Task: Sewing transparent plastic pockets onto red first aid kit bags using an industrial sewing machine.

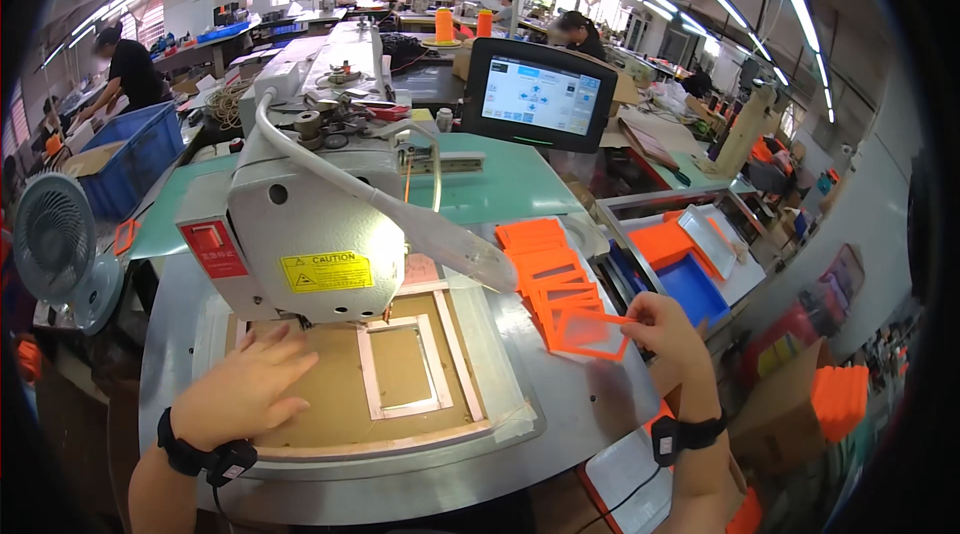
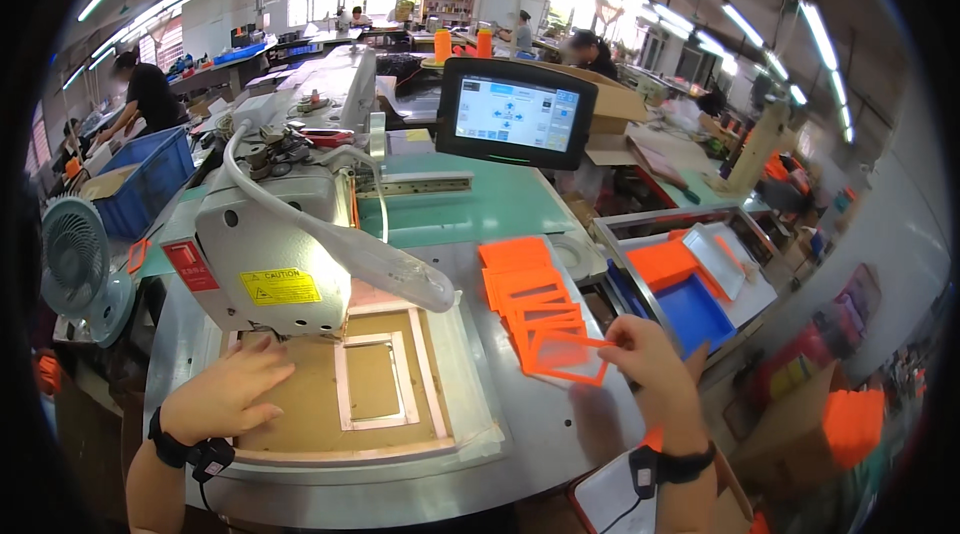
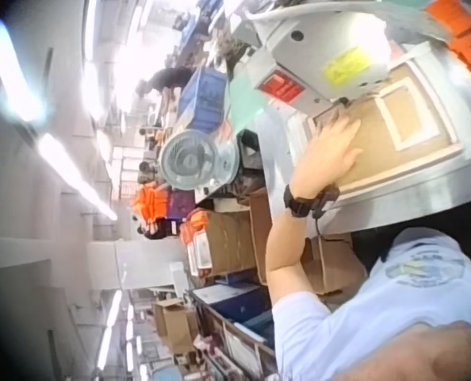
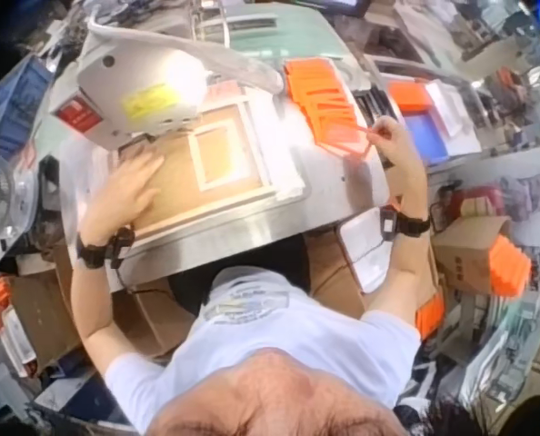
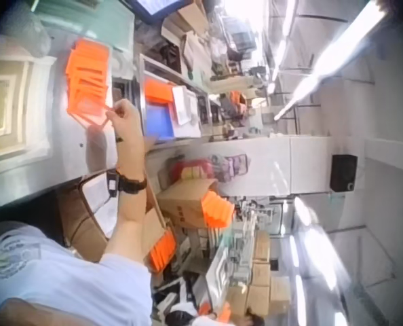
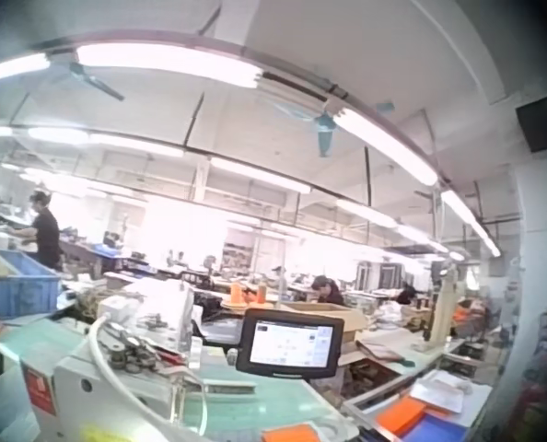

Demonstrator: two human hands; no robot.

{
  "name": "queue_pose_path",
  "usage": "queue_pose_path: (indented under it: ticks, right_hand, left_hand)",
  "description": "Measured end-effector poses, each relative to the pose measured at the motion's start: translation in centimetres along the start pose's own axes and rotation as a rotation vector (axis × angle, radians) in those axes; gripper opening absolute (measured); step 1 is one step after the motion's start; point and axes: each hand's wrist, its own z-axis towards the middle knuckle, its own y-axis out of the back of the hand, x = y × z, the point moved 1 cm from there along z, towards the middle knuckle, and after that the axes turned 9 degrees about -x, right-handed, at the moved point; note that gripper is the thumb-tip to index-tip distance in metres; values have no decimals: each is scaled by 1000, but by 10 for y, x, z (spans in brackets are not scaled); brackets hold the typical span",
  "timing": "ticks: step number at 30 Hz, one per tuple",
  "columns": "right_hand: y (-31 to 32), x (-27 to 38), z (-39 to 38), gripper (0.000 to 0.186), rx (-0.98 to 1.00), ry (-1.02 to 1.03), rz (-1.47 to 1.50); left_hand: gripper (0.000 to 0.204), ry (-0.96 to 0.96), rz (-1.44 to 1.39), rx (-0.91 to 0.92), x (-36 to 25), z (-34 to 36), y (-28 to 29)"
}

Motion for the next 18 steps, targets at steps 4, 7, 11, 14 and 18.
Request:
queue_pose_path:
  ticks: [4, 7, 11, 14, 18]
  right_hand:
    - [-21, 60, -27, 17, 16, -94, 449]
    - [-54, 85, -40, 16, 132, 4, 605]
    - [-106, 99, -50, 21, 311, -31, 652]
    - [-133, 112, -50, 30, 431, 17, 619]
    - [-164, 122, -45, 32, 467, 86, 553]
  left_hand:
    - [49, -111, -131, -44, -16, 9, -3]
    - [45, -219, -403, -42, -32, 36, -23]
    - [46, -222, -339, -39, -44, 42, -42]
    - [50, -181, -139, -115, -28, 34, -53]
    - [54, -107, -107, -145, -3, 32, -59]
